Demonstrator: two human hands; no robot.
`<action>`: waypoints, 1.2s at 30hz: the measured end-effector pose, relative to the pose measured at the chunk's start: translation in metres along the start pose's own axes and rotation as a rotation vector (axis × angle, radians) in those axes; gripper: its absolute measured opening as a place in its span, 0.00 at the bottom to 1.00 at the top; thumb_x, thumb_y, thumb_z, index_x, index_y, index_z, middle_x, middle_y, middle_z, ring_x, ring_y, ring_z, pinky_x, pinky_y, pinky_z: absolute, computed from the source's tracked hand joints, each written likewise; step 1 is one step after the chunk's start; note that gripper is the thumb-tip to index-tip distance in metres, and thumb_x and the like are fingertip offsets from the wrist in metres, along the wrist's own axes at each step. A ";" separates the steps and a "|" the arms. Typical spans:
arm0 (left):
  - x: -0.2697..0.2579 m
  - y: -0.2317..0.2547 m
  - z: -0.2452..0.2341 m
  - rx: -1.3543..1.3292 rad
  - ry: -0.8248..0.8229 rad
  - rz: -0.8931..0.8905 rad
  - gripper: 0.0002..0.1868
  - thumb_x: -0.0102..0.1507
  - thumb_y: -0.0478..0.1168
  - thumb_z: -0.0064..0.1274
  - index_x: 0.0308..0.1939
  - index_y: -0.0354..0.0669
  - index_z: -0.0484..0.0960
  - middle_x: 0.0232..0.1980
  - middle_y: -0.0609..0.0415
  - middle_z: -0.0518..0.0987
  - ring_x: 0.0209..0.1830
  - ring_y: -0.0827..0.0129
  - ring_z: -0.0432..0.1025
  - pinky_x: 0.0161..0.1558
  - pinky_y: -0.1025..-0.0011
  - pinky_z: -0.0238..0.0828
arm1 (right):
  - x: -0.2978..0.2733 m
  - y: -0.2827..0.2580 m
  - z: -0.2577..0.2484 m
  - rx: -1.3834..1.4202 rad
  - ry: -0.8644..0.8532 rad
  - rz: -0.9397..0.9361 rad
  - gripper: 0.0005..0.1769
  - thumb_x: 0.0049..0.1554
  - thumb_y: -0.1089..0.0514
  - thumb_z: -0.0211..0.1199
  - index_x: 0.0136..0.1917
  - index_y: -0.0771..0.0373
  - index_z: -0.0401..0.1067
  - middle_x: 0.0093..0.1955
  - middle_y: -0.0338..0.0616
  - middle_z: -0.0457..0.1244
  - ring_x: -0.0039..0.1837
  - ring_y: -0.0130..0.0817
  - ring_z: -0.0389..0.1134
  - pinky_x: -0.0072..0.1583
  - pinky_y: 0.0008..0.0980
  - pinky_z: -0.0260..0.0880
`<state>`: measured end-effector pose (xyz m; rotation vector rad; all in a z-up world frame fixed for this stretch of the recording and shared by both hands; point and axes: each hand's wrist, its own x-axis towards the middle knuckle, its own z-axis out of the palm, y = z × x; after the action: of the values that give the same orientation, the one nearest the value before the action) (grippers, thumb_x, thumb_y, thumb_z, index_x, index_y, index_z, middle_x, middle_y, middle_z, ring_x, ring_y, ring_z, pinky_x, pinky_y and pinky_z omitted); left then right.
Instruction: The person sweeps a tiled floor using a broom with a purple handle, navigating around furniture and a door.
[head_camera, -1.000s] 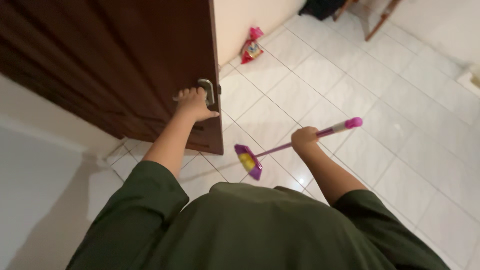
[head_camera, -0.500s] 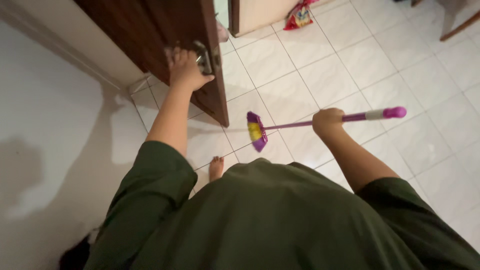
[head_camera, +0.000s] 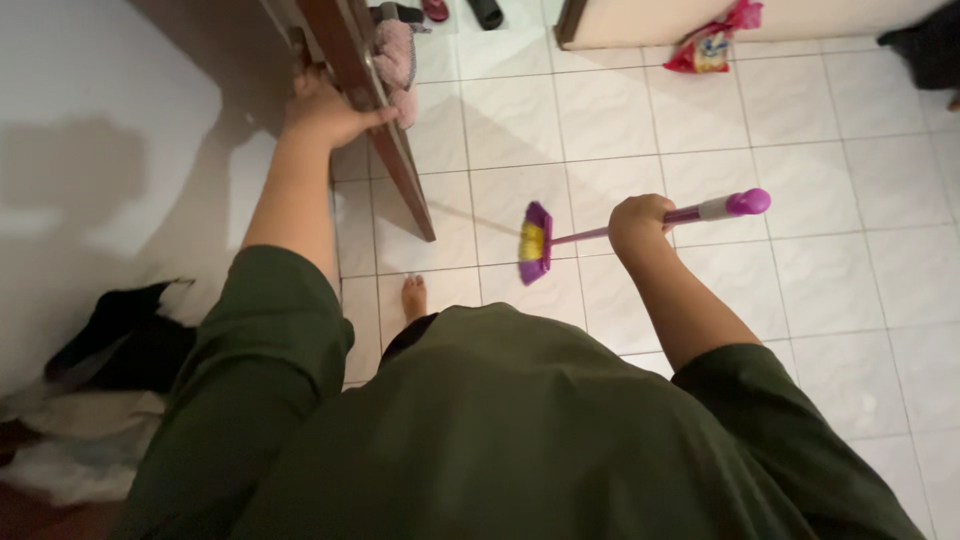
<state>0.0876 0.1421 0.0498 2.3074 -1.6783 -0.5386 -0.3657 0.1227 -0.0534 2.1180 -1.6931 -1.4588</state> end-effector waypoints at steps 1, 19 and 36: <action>-0.002 -0.012 -0.004 -0.008 0.020 0.024 0.66 0.47 0.72 0.66 0.80 0.46 0.53 0.84 0.44 0.48 0.84 0.50 0.37 0.76 0.52 0.45 | 0.000 -0.007 -0.001 -0.048 0.013 -0.007 0.04 0.52 0.58 0.70 0.42 0.58 0.81 0.36 0.38 0.70 0.36 0.31 0.67 0.36 0.32 0.58; 0.015 -0.201 -0.002 -0.134 0.303 0.085 0.61 0.55 0.57 0.75 0.80 0.38 0.52 0.85 0.37 0.47 0.85 0.44 0.34 0.83 0.57 0.37 | 0.065 -0.060 -0.030 -0.063 -0.025 0.025 0.11 0.53 0.56 0.71 0.49 0.60 0.84 0.44 0.44 0.75 0.42 0.40 0.74 0.38 0.40 0.65; -0.048 -0.203 0.074 -0.646 0.512 -0.045 0.44 0.63 0.39 0.68 0.75 0.37 0.54 0.75 0.40 0.61 0.75 0.52 0.61 0.74 0.59 0.58 | -0.020 -0.029 -0.062 0.279 0.177 -0.173 0.20 0.65 0.42 0.56 0.61 0.51 0.79 0.60 0.45 0.71 0.62 0.48 0.72 0.56 0.51 0.73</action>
<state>0.2176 0.2526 -0.0907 1.8028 -1.0207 -0.3753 -0.3005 0.1204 -0.0233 2.5079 -1.7736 -1.0800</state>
